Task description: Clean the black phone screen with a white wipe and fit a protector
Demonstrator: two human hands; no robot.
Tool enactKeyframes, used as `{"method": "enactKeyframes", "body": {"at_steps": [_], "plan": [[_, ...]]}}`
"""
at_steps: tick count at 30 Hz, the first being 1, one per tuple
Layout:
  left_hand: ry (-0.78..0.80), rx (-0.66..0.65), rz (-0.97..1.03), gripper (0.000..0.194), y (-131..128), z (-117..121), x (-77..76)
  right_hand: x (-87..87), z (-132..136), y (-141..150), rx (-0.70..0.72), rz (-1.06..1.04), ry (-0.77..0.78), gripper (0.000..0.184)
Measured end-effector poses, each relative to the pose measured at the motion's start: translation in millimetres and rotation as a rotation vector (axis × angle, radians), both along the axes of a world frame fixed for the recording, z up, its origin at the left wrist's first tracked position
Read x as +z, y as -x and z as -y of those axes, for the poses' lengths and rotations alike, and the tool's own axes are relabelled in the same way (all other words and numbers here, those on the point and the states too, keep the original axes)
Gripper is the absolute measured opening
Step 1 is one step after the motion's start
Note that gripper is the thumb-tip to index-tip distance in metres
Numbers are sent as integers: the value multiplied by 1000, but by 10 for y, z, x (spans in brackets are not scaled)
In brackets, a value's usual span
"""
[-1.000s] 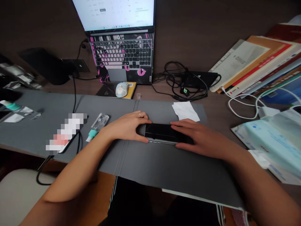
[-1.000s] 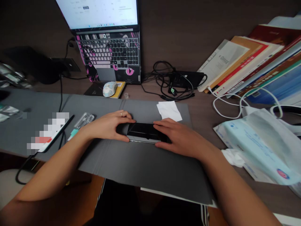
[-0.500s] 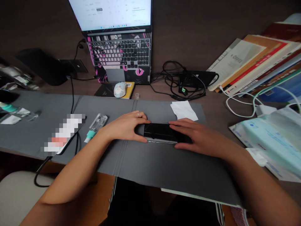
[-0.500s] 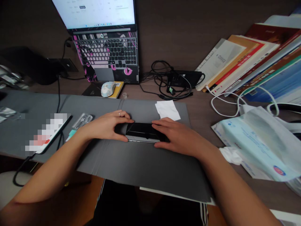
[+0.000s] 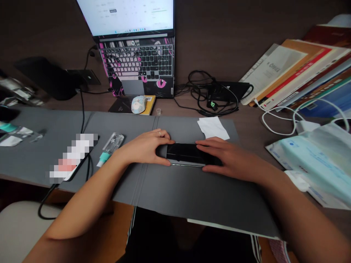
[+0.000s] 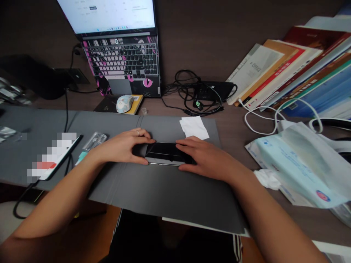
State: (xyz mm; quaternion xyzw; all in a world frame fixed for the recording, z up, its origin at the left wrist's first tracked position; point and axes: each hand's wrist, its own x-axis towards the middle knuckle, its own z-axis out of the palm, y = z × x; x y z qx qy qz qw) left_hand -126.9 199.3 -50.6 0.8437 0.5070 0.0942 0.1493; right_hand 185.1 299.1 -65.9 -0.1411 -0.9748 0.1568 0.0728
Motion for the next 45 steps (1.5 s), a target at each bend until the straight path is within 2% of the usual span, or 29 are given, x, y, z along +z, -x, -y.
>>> {"method": "enactKeyframes", "body": {"at_steps": [6, 12, 17, 26, 45], "plan": [[8, 7, 1, 65, -2, 1, 10, 14, 3, 2, 1, -12, 20, 61], [18, 8, -7, 65, -16, -2, 19, 24, 84, 71, -28, -55, 12, 68], [12, 11, 1, 63, -15, -3, 11, -26, 165, 174, 28, -97, 2, 66], [20, 15, 2, 61, -16, 1, 4, -46, 180, 206, 34, -39, -13, 65], [44, 23, 2, 61, -19, -2, 3, 64, 76, 74, -76, -31, 114, 46]]}}
